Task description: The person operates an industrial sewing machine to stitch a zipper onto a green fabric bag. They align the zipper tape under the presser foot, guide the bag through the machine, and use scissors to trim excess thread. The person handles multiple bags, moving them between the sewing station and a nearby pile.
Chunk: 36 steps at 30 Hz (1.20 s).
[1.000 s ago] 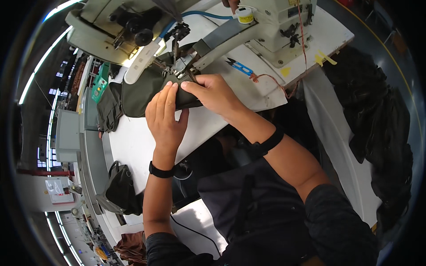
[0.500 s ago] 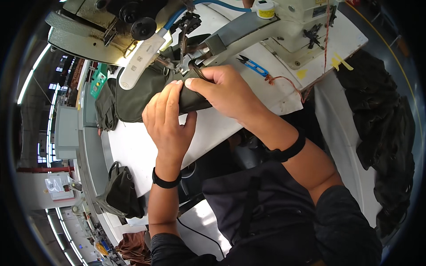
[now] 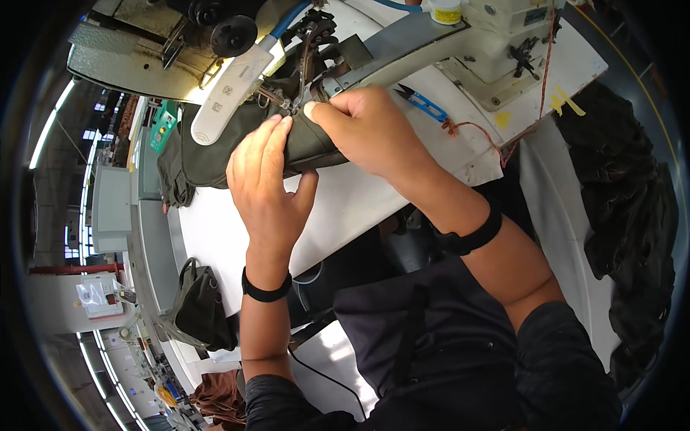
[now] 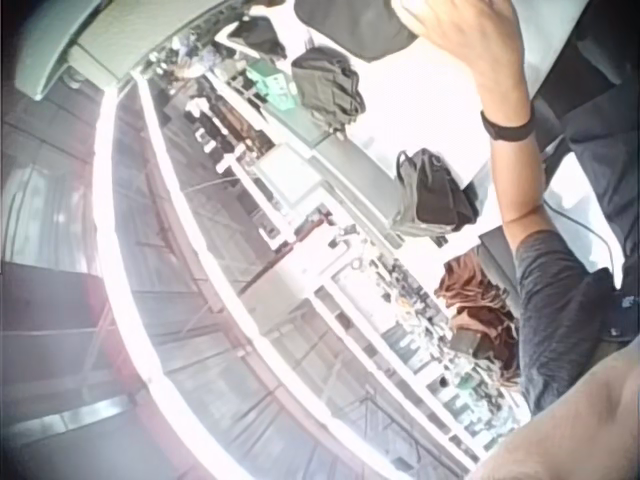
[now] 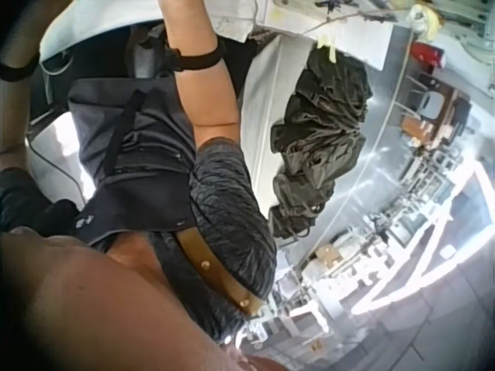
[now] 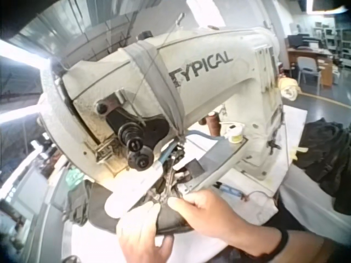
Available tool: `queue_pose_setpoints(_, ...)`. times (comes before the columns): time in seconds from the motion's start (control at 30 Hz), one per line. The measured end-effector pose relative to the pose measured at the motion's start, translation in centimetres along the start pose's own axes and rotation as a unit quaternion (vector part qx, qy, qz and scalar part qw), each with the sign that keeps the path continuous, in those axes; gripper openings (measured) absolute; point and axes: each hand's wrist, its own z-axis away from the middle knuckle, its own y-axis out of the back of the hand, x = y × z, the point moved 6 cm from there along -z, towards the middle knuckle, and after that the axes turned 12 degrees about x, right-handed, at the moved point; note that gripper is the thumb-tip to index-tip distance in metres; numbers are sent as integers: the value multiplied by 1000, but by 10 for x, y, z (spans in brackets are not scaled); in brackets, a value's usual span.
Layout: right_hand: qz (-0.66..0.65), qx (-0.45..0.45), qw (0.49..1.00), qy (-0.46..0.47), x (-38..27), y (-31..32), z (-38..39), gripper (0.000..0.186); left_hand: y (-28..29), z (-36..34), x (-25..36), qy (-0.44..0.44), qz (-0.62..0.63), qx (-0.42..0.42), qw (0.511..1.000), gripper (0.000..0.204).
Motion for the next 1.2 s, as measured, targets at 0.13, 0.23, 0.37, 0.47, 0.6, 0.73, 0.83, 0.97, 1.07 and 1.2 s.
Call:
queue_pose_setpoints(0.13, 138, 31, 982, 123, -7, 3, -4, 36, -3, 10, 2, -18, -23, 2, 1000, 73)
queue_pose_setpoints(0.23, 205, 102, 953, 201, -28, 14, 8, 29, -2, 9, 3, -25, -39, 13, 999, 67)
queue_pose_setpoints(0.37, 100, 55, 981, 159, -45, 21, 10, 16, 1, 11, -1, -55, -42, 32, 997, 61)
queue_pose_setpoints(0.47, -12, -48, 997, 54, -41, 10, -1, 20, 2, 10, -5, -74, -49, 24, 996, 66)
queue_pose_setpoints(0.6, -131, -149, 979, -55, -48, 6, -8, 20, 3, 9, -6, -89, -40, 23, 995, 66)
queue_pose_setpoints(0.73, -8, -45, 985, 166, -69, 12, -6, 18, 1, 8, -4, -77, -19, 24, 997, 62)
queue_pose_setpoints(0.83, 185, 128, 835, 503, -59, 6, 7, 6, 2, 1, -1, -72, -16, 38, 997, 57)
queue_pose_setpoints(0.97, 278, 121, 775, 554, -42, 2, 18, 19, 0, 1, -3, -61, -5, 39, 997, 55)
queue_pose_setpoints(1.07, 273, 127, 765, 570, -38, 4, 18, 21, 0, 3, -4, -48, -1, 28, 998, 60)
queue_pose_setpoints(1.2, 269, 138, 762, 572, -38, 1, 18, 21, 0, 5, -7, -42, 0, 38, 998, 60)
